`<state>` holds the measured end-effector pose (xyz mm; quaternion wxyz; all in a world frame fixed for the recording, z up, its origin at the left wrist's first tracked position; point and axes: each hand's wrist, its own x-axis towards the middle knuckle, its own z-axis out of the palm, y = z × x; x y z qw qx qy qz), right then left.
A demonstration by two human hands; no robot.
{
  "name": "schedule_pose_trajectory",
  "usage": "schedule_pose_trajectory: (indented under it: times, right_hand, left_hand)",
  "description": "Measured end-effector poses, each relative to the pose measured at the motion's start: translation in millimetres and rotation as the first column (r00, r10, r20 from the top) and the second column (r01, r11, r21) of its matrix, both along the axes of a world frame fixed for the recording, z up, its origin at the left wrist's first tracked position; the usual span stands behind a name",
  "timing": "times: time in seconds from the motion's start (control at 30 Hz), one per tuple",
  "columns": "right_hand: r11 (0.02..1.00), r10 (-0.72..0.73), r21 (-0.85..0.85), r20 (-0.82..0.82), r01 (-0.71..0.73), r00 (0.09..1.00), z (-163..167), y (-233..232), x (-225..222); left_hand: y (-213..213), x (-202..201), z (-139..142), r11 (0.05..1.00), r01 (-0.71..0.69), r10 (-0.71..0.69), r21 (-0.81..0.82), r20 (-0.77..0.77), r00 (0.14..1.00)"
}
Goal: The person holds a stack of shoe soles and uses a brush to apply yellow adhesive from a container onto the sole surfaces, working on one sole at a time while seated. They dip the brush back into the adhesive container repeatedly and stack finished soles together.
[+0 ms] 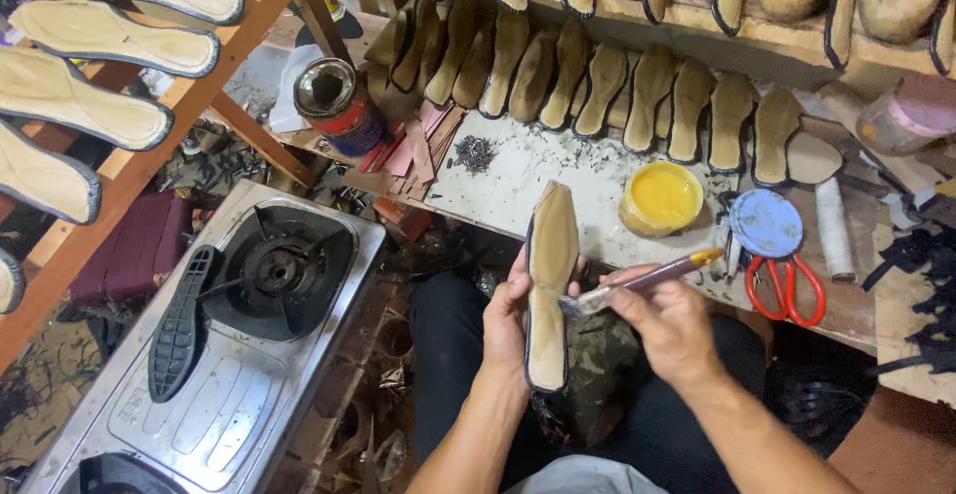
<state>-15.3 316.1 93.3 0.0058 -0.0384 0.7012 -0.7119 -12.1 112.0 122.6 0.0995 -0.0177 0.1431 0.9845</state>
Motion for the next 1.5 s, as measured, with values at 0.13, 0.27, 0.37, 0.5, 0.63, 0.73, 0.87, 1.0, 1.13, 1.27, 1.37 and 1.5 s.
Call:
schedule_pose_trajectory:
  times: [0.13, 0.27, 0.37, 0.5, 0.63, 0.73, 0.87, 1.0, 1.13, 1.27, 1.37, 1.5]
  right_hand:
    - [0.929, 0.051, 0.37, -0.143, 0.005, 0.988, 6, -21, 35]
    - [0.922, 0.251, 0.371, -0.356, -0.111, 0.9, 20, -13, 46]
    - [0.921, 0.158, 0.39, -0.428, 0.024, 0.89, 31, -10, 39]
    - [0.867, 0.294, 0.496, -0.576, 0.04, 0.763, 52, -21, 32]
    - [0.786, 0.493, 0.61, -0.522, -0.1, 0.695, 78, -20, 43]
    - [0.785, 0.481, 0.619, -0.58, -0.028, 0.657, 88, -20, 48]
    - [0.719, 0.591, 0.689, -0.534, -0.095, 0.605, 93, -20, 61]
    - [0.762, 0.527, 0.635, -0.495, -0.127, 0.691, 102, -9, 75]
    - [0.835, 0.328, 0.544, -0.614, 0.083, 0.718, 107, -16, 81]
    - [0.801, 0.353, 0.587, -0.62, 0.117, 0.7, 105, -27, 87]
    - [0.728, 0.513, 0.686, -0.538, -0.007, 0.669, 95, -17, 98]
    - [0.835, 0.313, 0.549, -0.529, 0.038, 0.789, 61, 14, 102]
  left_hand:
    - [0, -3, 1, 0.998, -0.02, 0.017, 0.062, 0.041, 0.999]
    - [-8, -7, -4, 0.996, -0.083, 0.083, 0.011, 0.017, 0.996]
    - [2, -4, -9, 0.996, -0.083, 0.085, -0.03, 0.081, 0.993]
    - [15, -6, -13, 0.998, -0.037, 0.042, -0.058, 0.086, 0.995]
    - [5, -8, -18, 0.992, -0.085, 0.089, -0.089, 0.052, 0.995]
    - [6, 0, -19, 0.991, -0.094, 0.098, -0.1, 0.039, 0.994]
    - [7, 7, -5, 0.994, -0.097, 0.099, -0.045, 0.065, 0.993]
    - [2, 21, 5, 0.996, -0.088, 0.087, 0.006, 0.082, 0.993]
    - [11, 37, 3, 0.998, -0.032, 0.032, -0.049, -0.01, 0.999]
    - [18, 41, -4, 0.996, 0.021, -0.025, -0.084, -0.052, 0.998]
    - [13, 36, -8, 0.992, 0.006, -0.008, -0.124, -0.019, 1.0]
    - [7, 33, -13, 0.99, -0.031, 0.036, -0.135, 0.036, 0.999]
